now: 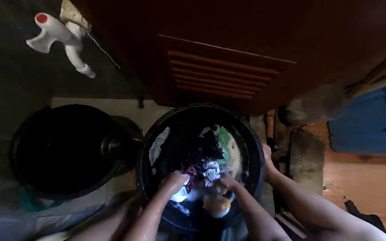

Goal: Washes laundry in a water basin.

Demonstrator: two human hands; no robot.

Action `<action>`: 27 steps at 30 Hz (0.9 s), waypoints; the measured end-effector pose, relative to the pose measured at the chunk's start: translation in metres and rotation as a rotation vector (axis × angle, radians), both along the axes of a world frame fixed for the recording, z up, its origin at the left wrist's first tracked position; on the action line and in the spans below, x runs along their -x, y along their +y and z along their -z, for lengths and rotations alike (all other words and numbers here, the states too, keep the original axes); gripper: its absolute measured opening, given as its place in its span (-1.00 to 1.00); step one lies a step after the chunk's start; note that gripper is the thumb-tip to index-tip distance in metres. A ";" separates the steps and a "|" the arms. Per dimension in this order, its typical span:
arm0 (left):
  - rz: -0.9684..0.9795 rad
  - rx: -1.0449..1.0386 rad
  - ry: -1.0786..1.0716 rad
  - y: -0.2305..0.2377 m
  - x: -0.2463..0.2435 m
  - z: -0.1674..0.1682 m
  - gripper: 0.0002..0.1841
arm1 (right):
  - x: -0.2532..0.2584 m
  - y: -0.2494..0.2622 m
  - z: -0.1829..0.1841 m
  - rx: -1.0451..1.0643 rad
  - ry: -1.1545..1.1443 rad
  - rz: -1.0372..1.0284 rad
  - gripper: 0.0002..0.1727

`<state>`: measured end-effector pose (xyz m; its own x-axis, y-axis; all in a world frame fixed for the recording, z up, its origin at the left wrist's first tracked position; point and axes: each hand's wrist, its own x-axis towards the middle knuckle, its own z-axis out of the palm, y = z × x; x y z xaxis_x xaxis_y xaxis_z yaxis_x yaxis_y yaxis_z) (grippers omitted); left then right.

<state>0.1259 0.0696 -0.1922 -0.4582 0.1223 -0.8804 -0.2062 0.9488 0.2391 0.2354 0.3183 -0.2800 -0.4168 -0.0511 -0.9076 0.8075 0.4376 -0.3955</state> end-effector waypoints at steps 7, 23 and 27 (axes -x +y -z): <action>0.071 -0.041 0.194 -0.005 0.038 -0.106 -0.50 | 0.015 0.026 -0.085 0.102 0.118 0.091 -0.64; -0.379 -0.064 0.825 0.086 -0.002 0.037 0.25 | 0.039 0.023 -0.061 -0.254 0.042 -0.314 -0.31; -0.319 -0.051 0.844 0.064 -0.002 0.089 0.24 | 0.017 -0.009 0.003 -0.472 0.308 -0.180 -0.01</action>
<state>0.1277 0.1335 -0.2817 -0.9681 -0.0913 -0.2332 -0.1945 0.8606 0.4707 0.2186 0.3093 -0.2835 -0.6870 0.2344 -0.6878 0.5829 0.7429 -0.3292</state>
